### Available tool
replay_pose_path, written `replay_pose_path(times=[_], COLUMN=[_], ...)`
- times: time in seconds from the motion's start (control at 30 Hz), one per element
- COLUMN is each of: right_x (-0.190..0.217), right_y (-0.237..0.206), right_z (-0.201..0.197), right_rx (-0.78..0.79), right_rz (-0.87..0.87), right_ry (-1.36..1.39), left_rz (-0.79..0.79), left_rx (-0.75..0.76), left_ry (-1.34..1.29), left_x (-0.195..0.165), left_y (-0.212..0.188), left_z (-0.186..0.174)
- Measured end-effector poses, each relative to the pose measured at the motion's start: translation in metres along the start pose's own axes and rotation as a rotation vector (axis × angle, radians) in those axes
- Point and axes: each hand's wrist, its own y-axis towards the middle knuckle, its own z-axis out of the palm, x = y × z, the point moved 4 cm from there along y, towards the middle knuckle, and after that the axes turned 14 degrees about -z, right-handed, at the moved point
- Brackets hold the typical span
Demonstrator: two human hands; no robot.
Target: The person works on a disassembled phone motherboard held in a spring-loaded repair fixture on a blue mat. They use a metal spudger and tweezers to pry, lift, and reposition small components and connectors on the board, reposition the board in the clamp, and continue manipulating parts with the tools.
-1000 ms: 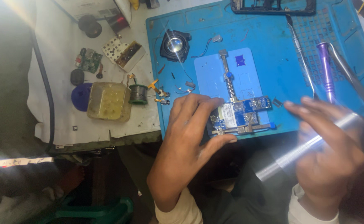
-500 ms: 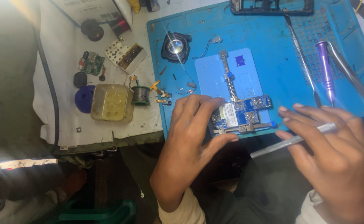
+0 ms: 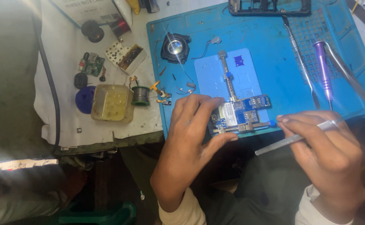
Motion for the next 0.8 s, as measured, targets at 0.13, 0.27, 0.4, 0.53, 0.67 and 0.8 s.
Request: replay_pose_path(times=[0.13, 0.27, 0.4, 0.53, 0.67, 0.8], right_x=[-0.001, -0.001, -0.001, -0.001, -0.002, -0.004], right_y=[0.000, 0.006, 0.009, 0.007, 0.003, 0.001], right_z=[0.001, -0.002, -0.008, -0.015, -0.016, -0.015], right_rx=[-0.024, 0.001, 0.024, 0.090, 0.091, 0.078], right_rz=[0.026, -0.033, -0.052, -0.098, -0.125, -0.109], right_ry=[-0.047, -0.044, -0.011, 0.008, 0.041, 0.075], left_rz=[0.010, -0.005, 0.004, 0.004, -0.001, -0.006], left_rx=[-0.008, 0.000, 0.002, -0.001, -0.001, 0.004], left_ry=[0.001, 0.006, 0.008, 0.009, 0.011, 0.014], left_x=[-0.001, -0.003, -0.005, -0.005, -0.005, -0.005], left_y=[-0.001, 0.000, 0.001, 0.000, 0.000, 0.000], left_z=[0.000, -0.002, -0.004, -0.003, -0.001, -0.002])
